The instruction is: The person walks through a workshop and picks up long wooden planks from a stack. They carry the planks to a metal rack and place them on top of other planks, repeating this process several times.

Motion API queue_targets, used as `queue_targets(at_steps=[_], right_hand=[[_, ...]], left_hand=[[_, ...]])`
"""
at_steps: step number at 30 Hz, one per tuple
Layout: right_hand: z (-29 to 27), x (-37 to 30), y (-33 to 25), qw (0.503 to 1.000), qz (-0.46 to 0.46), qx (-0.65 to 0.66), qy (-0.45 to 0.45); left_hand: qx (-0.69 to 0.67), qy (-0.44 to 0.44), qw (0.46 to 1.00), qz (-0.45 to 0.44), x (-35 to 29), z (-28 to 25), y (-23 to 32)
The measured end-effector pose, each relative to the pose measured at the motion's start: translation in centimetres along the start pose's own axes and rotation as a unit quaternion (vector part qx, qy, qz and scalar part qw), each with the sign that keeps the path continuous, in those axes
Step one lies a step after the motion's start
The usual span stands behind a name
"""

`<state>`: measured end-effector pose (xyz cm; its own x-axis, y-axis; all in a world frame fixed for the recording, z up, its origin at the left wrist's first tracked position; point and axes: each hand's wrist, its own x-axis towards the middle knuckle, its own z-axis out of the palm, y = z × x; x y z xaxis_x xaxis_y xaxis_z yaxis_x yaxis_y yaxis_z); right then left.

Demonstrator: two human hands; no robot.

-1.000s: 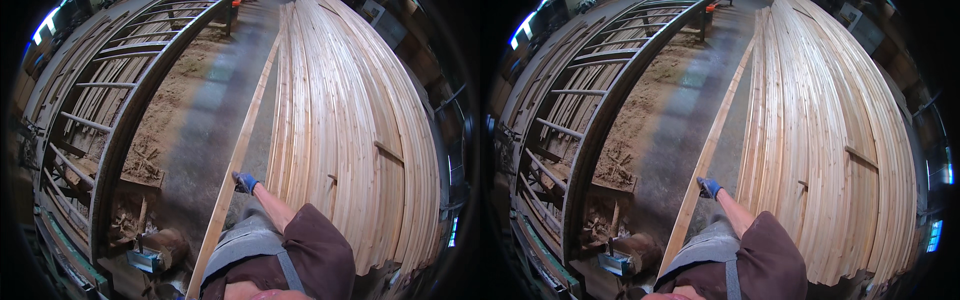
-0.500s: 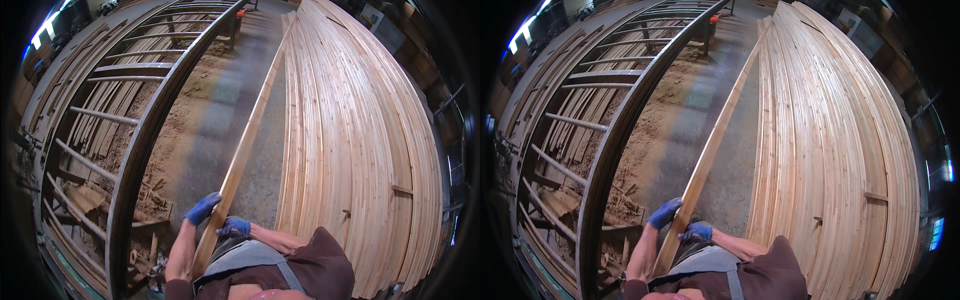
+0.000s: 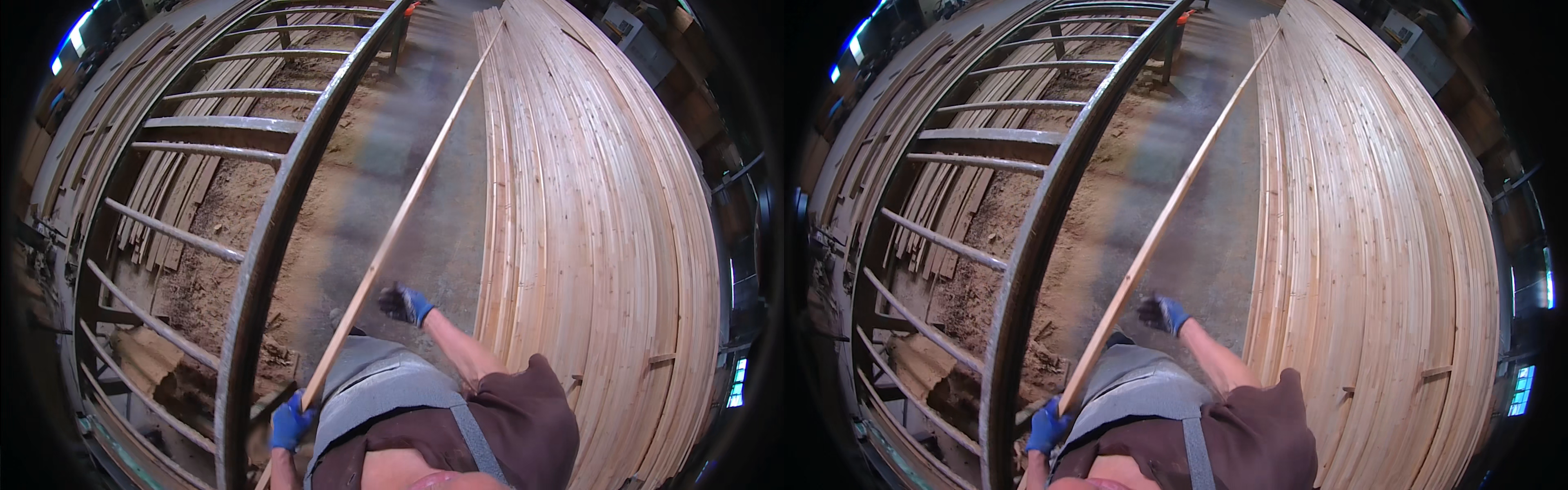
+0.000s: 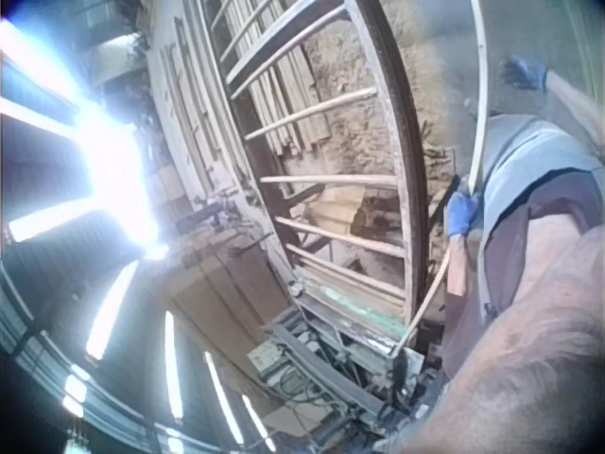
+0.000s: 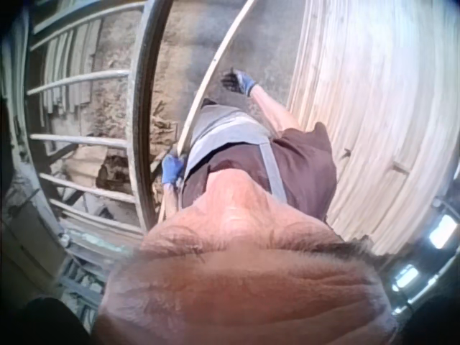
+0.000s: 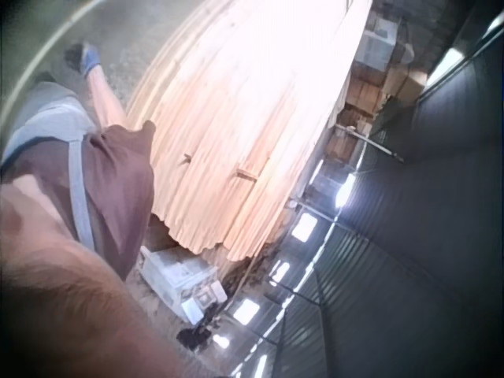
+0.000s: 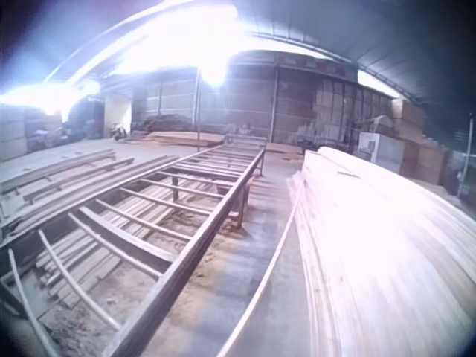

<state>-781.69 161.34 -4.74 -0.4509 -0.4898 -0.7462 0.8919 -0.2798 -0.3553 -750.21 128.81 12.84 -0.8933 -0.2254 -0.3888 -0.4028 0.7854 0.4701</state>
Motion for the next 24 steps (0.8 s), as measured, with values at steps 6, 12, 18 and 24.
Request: queue_targets(at_steps=[6,12,18,24], right_hand=[[0.7,9.7,-14.0,0.967,-0.172,0.014,-0.188],[3.4,17.4,-26.0,0.969,-0.198,0.115,0.091],[2.1,22.3,-37.1,0.96,-0.235,0.107,0.107],[1.4,24.2,-41.4,0.958,-0.212,0.154,0.119]], left_hand=[[-0.069,0.024,0.997,0.005,-1.1,-5.7,-2.7],[-0.099,-0.002,0.988,-0.116,0.2,-6.6,-2.4],[-0.04,-0.035,0.989,-0.139,5.8,-9.7,1.8],[-0.01,-0.069,0.988,-0.141,13.1,-11.1,7.4]])
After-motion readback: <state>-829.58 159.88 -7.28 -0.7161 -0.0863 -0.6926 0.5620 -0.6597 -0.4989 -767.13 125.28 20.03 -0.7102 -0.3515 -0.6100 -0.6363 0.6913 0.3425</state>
